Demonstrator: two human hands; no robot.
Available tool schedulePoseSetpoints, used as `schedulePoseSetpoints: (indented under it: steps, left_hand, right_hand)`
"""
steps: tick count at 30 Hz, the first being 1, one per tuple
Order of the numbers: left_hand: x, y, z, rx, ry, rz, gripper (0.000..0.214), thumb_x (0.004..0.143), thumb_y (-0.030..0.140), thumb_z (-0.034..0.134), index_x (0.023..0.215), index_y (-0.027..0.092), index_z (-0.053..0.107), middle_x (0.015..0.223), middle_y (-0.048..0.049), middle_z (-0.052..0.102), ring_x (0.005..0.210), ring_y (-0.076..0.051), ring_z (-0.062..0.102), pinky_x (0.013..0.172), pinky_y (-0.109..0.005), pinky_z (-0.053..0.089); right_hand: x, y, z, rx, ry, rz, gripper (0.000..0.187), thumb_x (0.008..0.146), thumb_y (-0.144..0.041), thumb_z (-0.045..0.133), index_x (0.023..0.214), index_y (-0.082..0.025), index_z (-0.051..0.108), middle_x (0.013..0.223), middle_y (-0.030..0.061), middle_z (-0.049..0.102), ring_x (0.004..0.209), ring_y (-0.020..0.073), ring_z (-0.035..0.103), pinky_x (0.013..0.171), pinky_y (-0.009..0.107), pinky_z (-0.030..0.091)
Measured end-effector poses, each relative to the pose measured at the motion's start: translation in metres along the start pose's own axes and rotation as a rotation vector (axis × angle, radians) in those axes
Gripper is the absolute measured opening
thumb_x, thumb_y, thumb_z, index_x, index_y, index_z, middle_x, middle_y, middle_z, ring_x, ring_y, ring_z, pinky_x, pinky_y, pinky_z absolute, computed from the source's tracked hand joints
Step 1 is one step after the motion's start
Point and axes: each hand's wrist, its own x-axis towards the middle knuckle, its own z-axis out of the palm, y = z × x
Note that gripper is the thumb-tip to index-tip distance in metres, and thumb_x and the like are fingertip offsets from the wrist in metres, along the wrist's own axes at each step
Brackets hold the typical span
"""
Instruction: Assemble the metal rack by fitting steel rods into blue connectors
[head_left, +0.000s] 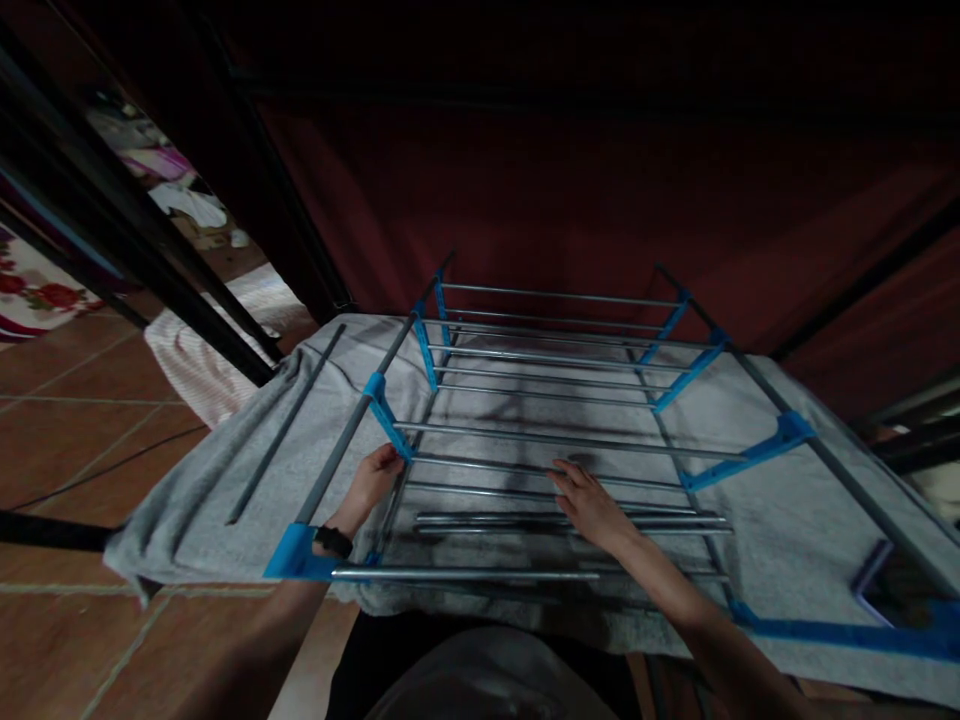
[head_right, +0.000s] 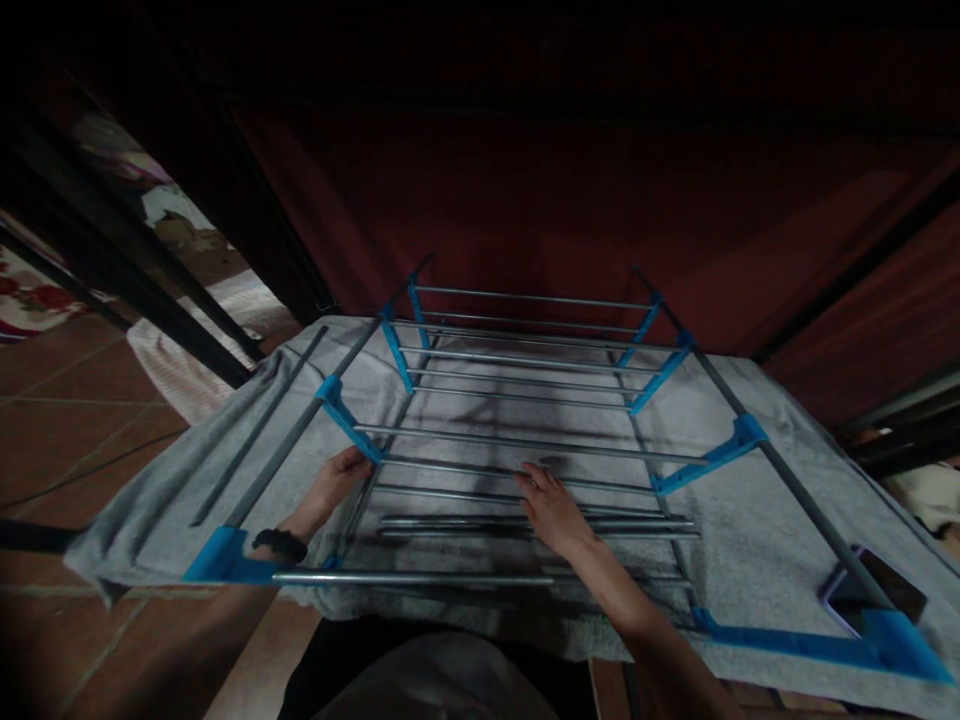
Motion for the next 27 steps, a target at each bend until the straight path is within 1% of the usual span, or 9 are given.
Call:
schedulePoseSetpoints:
  steps: [4,7,10,14,19,24,27]
  left_hand:
    - [0.011,-0.026,0.004,0.052,-0.015,0.022,0.041,0.058,0.051,0.076,0.083,0.020,0.067,0.084,-0.0050,0.074,0.087,-0.028,0.065,0.089,-0.041,0.051]
    - [0.019,-0.035,0.004,0.191,-0.010,0.048,0.049,0.061,0.057,0.069,0.089,0.018,0.068,0.089,-0.0087,0.074,0.090,-0.030,0.066,0.091,-0.044,0.052]
    - [0.023,-0.034,0.003,0.326,-0.022,0.068,0.049,0.065,0.057,0.061,0.092,0.016,0.068,0.095,-0.0121,0.075,0.092,-0.031,0.068,0.090,-0.043,0.053]
    - [0.025,-0.031,0.001,0.487,-0.032,0.069,0.044,0.068,0.054,0.059,0.092,0.019,0.066,0.095,-0.0122,0.076,0.091,-0.033,0.070,0.085,-0.041,0.055]
    - [0.031,-0.032,0.000,0.552,-0.039,0.036,0.043,0.068,0.053,0.062,0.094,0.019,0.066,0.091,-0.0113,0.076,0.091,-0.033,0.071,0.080,-0.039,0.056]
    - [0.031,-0.030,0.000,0.582,-0.045,0.004,0.045,0.068,0.055,0.061,0.096,0.020,0.066,0.101,-0.0119,0.077,0.099,-0.035,0.070,0.087,-0.041,0.054]
    - [0.031,-0.028,0.001,0.603,-0.033,-0.040,0.044,0.067,0.058,0.060,0.092,0.022,0.065,0.099,-0.0098,0.077,0.098,-0.035,0.071,0.086,-0.042,0.054]
  right_hand:
    - [0.010,0.011,0.007,0.035,-0.131,0.068,0.047,0.096,-0.015,0.047,0.143,-0.021,0.055,0.145,0.0130,0.056,0.131,0.0248,0.055,0.110,0.045,0.046]
    - [0.019,0.013,0.008,0.053,-0.199,0.107,0.048,0.097,-0.017,0.048,0.145,-0.020,0.053,0.143,0.0127,0.056,0.131,0.0242,0.053,0.112,0.044,0.041]
    - [0.027,0.009,0.007,0.024,-0.230,0.141,0.044,0.098,-0.017,0.046,0.142,-0.019,0.055,0.139,0.0130,0.058,0.127,0.0243,0.055,0.110,0.042,0.042]
    - [0.036,0.005,0.004,-0.055,-0.256,0.127,0.041,0.097,-0.009,0.041,0.131,-0.019,0.061,0.131,0.0124,0.061,0.117,0.0224,0.060,0.101,0.036,0.046]
    - [0.042,0.008,0.002,-0.097,-0.278,0.117,0.044,0.095,-0.003,0.038,0.126,-0.020,0.063,0.129,0.0104,0.060,0.112,0.0205,0.059,0.100,0.035,0.046]
    - [0.040,0.008,0.005,-0.147,-0.232,0.110,0.036,0.096,-0.005,0.042,0.121,-0.020,0.063,0.123,0.0102,0.061,0.109,0.0213,0.058,0.097,0.036,0.047]
    - [0.040,0.009,0.009,-0.151,-0.199,0.084,0.035,0.095,-0.004,0.043,0.119,-0.019,0.063,0.122,0.0103,0.060,0.108,0.0211,0.058,0.096,0.036,0.047]
